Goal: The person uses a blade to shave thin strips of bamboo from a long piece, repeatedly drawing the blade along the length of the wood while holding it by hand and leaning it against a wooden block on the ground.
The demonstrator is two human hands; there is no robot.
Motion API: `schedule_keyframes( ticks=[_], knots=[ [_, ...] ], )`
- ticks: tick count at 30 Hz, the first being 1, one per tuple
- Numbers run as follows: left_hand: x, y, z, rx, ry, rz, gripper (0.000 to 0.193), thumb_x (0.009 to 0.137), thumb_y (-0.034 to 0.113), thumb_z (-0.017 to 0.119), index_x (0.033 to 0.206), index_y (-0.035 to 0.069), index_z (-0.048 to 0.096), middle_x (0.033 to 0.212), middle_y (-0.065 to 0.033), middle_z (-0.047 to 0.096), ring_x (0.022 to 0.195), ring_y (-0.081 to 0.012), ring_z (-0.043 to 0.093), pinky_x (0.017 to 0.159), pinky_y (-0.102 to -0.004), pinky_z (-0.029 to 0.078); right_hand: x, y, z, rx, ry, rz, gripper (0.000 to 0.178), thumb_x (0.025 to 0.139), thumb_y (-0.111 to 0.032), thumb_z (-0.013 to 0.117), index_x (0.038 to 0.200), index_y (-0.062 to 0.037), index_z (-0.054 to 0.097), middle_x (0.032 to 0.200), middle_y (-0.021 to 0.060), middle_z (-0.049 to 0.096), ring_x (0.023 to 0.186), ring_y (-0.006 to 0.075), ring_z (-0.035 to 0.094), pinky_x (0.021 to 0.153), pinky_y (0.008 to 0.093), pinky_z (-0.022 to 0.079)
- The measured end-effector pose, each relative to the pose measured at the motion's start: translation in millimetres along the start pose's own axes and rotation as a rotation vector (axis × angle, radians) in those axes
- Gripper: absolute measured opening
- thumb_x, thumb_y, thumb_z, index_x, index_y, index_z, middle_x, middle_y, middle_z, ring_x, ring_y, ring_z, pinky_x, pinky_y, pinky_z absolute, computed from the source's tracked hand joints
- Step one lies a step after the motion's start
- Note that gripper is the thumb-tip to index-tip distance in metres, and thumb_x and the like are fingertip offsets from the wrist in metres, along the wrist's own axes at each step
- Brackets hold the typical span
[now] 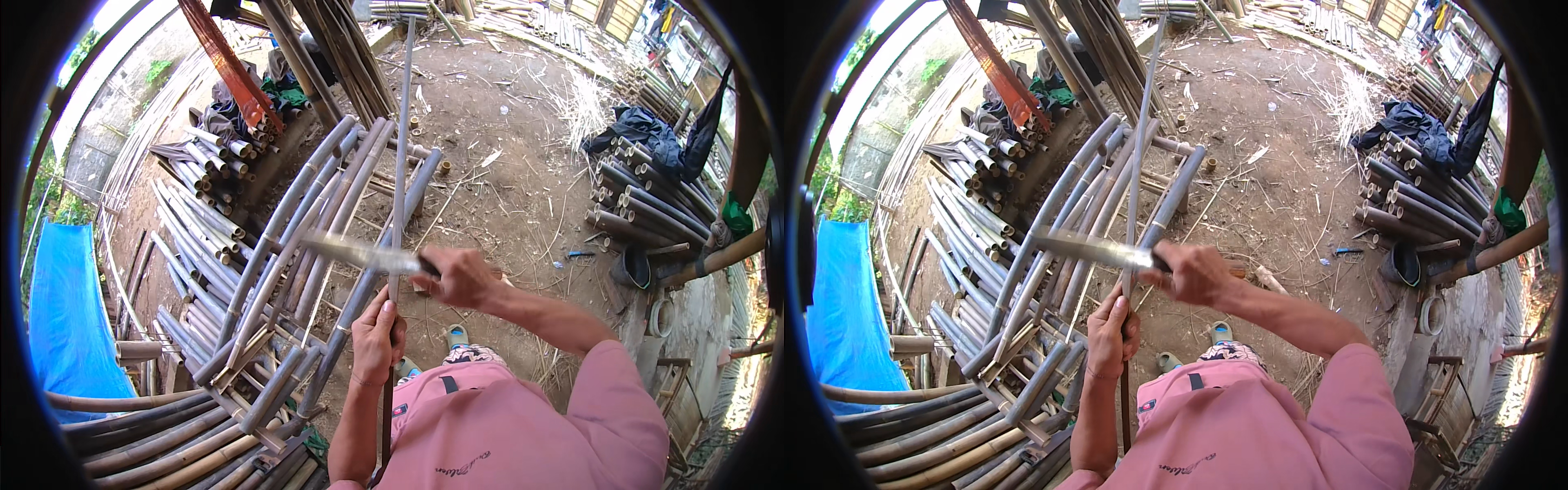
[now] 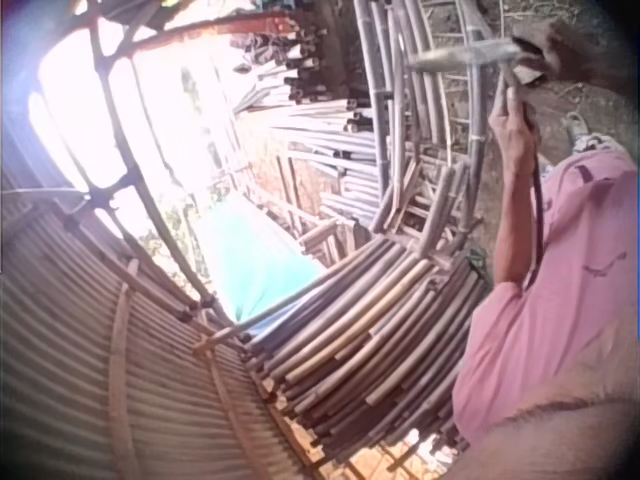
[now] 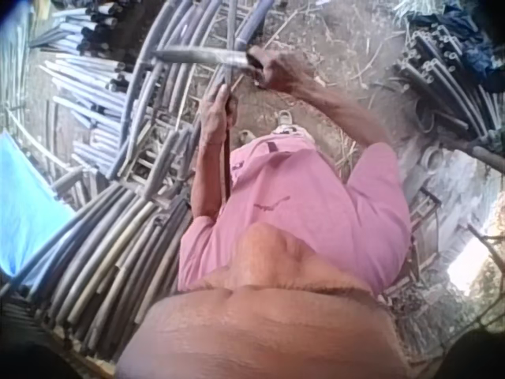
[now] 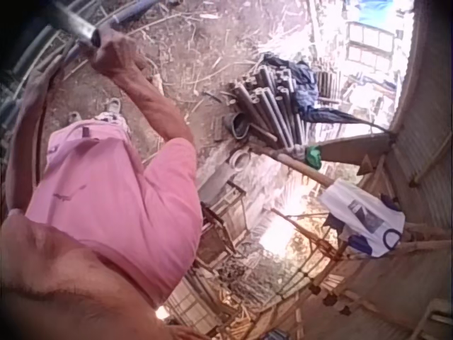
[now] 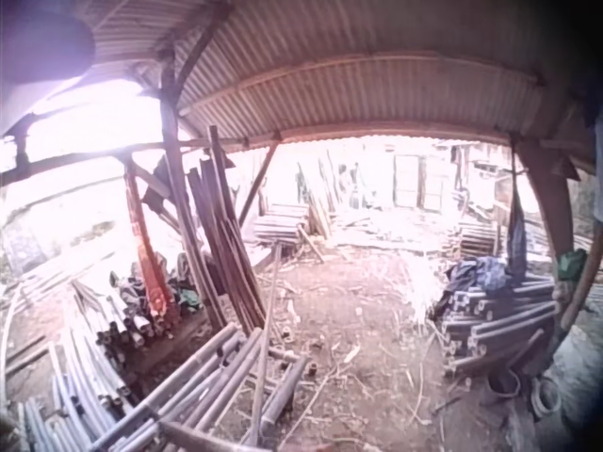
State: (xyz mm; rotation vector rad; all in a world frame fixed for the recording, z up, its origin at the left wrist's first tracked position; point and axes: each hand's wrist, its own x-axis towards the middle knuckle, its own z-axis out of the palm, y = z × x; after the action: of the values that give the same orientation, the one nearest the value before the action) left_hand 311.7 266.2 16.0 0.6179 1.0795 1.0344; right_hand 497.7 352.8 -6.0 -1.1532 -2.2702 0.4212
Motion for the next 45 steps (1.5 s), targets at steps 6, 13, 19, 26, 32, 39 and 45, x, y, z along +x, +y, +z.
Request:
schedule_keyframes(
  ticks=[6,13,19,26,32,39,45],
  knots=[
    [-18,-9,3,0.086,-0.013,0.003,0.042,0.101,0.021,0.046,0.139,0.004,0.045,0.06,0.002,0.042,0.038,-0.0044,0.032,0.033,-0.0205,0.028,22,38,-5,-0.036,0.12,0.156,0.043,0.094,-0.047,0.055,0.081,-0.0064,0.054,0.059,0.009,0.057,0.044,0.024,0.057,0.04,0.0393,0.046],
    [-44,-22,0,0.185,-0.049,0.029,0.042,0.101,0.018,0.044,0.138,-0.002,0.044,0.055,0.0033,0.04,0.039,-0.0029,0.032,0.035,-0.0194,0.025,31,92,-20,-0.077,0.164,0.281,0.047,0.092,-0.058,0.05,0.083,-0.0122,0.055,0.057,0.003,0.055,0.039,0.0124,0.045,0.032,0.0354,0.04],
    [-110,-39,-25,0.252,-0.055,-0.074,0.04,0.099,0.011,0.044,0.135,-0.007,0.046,0.056,0.0042,0.043,0.045,-0.0024,0.036,0.042,-0.0194,0.026,49,141,-81,-0.15,0.132,0.506,0.05,0.094,-0.057,0.047,0.081,-0.0102,0.059,0.058,0.0031,0.056,0.044,0.017,0.051,0.04,0.0351,0.041],
    [-182,-90,-86,0.331,0.028,-0.009,0.033,0.095,0.016,0.053,0.122,-0.003,0.061,0.062,0.0044,0.05,0.049,-0.005,0.039,0.045,-0.0219,0.029,53,192,-150,-0.133,0.321,0.537,0.06,0.093,-0.066,0.035,0.088,-0.0119,0.059,0.053,-0.0014,0.049,0.042,0.01,0.045,0.033,0.0325,0.035],
    [-149,-75,-68,0.218,0.099,-0.015,0.041,0.096,0.016,0.048,0.127,-0.01,0.052,0.054,0.0029,0.047,0.039,-0.004,0.036,0.038,-0.0209,0.026,19,99,-75,-0.172,0.166,-0.12,0.041,0.1,-0.042,0.046,0.081,-0.0078,0.058,0.055,0.0034,0.053,0.04,0.0108,0.044,0.033,0.0314,0.036],
    [-157,-95,-88,0.376,0.009,0.13,0.039,0.096,0.011,0.05,0.132,-0.005,0.051,0.064,0.0054,0.048,0.049,-0.0034,0.036,0.045,-0.02,0.027,24,109,-84,-0.06,0.28,0.147,0.051,0.099,-0.055,0.037,0.082,-0.0098,0.054,0.049,0.0001,0.047,0.033,0.0066,0.033,0.025,0.0292,0.028],
    [-165,-98,-92,0.358,-0.002,0.122,0.038,0.097,0.009,0.049,0.132,-0.004,0.052,0.064,0.0054,0.048,0.049,-0.0034,0.036,0.045,-0.02,0.027,33,120,-99,-0.192,0.3,0.149,0.041,0.099,-0.044,0.045,0.088,-0.0073,0.057,0.052,0.0035,0.052,0.034,0.009,0.036,0.027,0.0289,0.034]
  ],
)
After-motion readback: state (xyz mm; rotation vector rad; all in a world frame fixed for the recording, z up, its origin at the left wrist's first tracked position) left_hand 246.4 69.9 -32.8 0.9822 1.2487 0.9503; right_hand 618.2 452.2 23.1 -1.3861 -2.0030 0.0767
